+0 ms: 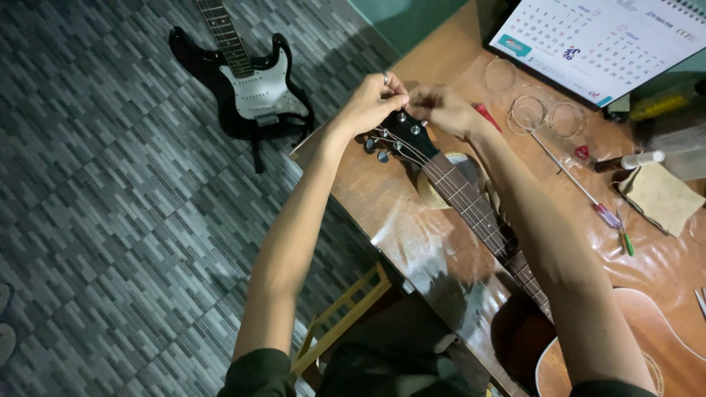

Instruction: Replacing the strings on an acoustic guitar at a workbench, involving threading strings and winding tuning pegs.

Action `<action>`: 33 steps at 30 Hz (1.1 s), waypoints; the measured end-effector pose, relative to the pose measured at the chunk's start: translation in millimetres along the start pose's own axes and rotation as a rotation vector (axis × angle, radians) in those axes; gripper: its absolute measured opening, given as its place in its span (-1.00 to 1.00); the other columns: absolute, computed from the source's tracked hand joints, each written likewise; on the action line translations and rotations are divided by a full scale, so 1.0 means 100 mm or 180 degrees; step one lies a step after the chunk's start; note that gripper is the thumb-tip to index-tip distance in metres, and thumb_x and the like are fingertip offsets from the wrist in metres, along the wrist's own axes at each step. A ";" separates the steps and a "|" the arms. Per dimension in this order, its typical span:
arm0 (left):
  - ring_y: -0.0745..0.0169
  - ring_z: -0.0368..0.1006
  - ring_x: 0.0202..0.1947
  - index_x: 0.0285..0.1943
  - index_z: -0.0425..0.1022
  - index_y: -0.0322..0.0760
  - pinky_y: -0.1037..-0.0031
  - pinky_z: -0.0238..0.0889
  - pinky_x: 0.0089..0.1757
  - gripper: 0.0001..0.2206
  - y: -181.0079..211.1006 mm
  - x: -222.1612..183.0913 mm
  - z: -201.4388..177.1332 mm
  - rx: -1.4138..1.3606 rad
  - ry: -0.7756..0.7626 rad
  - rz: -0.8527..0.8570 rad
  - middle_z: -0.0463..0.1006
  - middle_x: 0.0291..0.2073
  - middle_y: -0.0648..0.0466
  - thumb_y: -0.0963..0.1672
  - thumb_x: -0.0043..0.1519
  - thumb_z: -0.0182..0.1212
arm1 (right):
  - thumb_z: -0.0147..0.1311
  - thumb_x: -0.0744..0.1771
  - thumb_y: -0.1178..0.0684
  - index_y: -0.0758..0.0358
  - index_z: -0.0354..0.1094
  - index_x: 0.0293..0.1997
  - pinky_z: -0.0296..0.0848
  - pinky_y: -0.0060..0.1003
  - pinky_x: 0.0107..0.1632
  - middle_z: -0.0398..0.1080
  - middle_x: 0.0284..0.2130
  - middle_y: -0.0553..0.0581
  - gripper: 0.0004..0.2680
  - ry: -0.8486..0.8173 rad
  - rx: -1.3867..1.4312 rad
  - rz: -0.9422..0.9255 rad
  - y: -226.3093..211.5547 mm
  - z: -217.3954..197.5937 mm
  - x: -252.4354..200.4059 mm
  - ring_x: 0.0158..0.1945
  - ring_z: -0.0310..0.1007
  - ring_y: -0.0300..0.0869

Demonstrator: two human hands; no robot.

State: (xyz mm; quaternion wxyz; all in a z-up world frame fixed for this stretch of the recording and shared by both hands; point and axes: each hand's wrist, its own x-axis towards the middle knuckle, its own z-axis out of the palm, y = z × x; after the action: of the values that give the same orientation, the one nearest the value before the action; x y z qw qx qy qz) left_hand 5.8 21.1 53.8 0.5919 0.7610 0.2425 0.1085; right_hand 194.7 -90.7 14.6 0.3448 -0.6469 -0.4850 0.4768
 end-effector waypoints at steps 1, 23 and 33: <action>0.27 0.51 -0.04 -0.24 0.44 -0.12 0.25 0.27 0.12 -0.96 0.02 -0.01 0.00 -0.0003 0.0001 0.0003 0.61 -0.25 0.12 -0.14 0.28 0.19 | 0.03 0.38 0.26 0.19 0.39 -0.02 0.42 -0.33 -0.05 0.40 -0.21 0.04 -0.88 0.0001 -0.0005 0.0001 0.01 -0.01 -0.01 -0.14 0.36 -0.21; 0.32 0.56 -0.18 -0.18 0.51 -0.11 0.40 0.36 -0.03 -0.95 -0.15 0.04 0.00 -0.0204 0.0071 0.0102 0.66 -0.30 0.11 -0.12 0.24 0.22 | 0.13 0.38 0.17 0.23 0.50 -0.13 0.35 -0.42 -0.25 0.44 -0.39 -0.05 -0.95 0.0244 -0.0085 -0.0172 0.09 0.05 0.05 -0.35 0.33 -0.32; 0.34 0.52 -0.18 -0.22 0.47 -0.15 0.42 0.33 -0.02 -0.97 -0.12 0.04 0.01 -0.0272 -0.0011 0.0125 0.62 -0.30 0.11 -0.18 0.28 0.18 | -0.02 0.47 -0.12 0.06 0.14 -0.55 0.08 -0.30 -0.40 0.08 -0.65 -0.09 -0.64 0.0134 -0.0804 0.0404 -0.02 0.08 0.02 -0.57 0.02 -0.30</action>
State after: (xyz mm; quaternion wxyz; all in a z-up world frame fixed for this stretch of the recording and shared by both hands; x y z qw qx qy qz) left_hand 6.5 24.5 41.8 0.6220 0.7399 0.2216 0.1290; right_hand 186.9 -88.3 13.5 0.2399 -0.7244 -0.4920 0.4190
